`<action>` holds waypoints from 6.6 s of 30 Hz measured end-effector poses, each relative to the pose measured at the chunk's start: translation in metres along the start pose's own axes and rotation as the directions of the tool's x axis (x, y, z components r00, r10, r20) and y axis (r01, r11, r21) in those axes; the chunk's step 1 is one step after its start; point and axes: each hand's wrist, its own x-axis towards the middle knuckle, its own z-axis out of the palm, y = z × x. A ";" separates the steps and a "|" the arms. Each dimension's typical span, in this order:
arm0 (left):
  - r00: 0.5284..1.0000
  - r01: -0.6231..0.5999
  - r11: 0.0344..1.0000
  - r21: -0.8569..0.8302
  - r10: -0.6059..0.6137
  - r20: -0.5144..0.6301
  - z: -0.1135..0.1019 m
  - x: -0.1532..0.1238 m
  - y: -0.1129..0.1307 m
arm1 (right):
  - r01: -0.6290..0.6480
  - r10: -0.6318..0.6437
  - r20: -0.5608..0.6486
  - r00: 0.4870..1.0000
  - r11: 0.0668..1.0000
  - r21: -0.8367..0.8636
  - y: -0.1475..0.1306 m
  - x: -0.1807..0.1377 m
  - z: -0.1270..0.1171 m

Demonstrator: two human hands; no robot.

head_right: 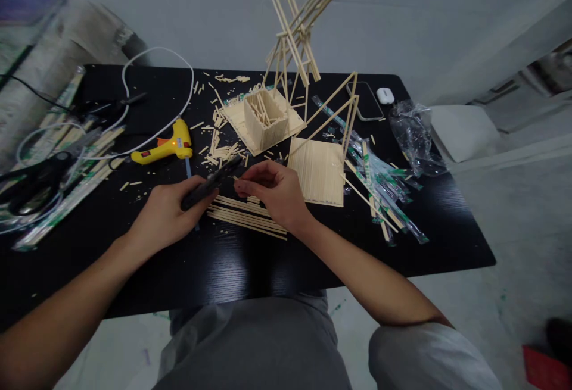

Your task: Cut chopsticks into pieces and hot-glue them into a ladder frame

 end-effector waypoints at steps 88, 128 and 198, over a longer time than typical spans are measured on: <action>0.974 0.031 0.827 -0.561 -0.150 -0.168 0.014 0.003 0.000 | 0.172 -0.190 -0.010 0.982 0.908 -0.381 -0.001 0.011 -0.017; 0.975 -0.133 0.945 -0.300 0.070 -0.211 0.018 0.001 -0.015 | 0.496 -0.173 0.465 0.869 0.310 -0.811 0.004 0.012 -0.030; 0.988 0.149 0.848 0.508 -0.112 -0.102 -0.080 -0.084 -0.117 | 0.427 -0.116 0.411 0.904 0.274 -0.862 0.012 0.015 -0.028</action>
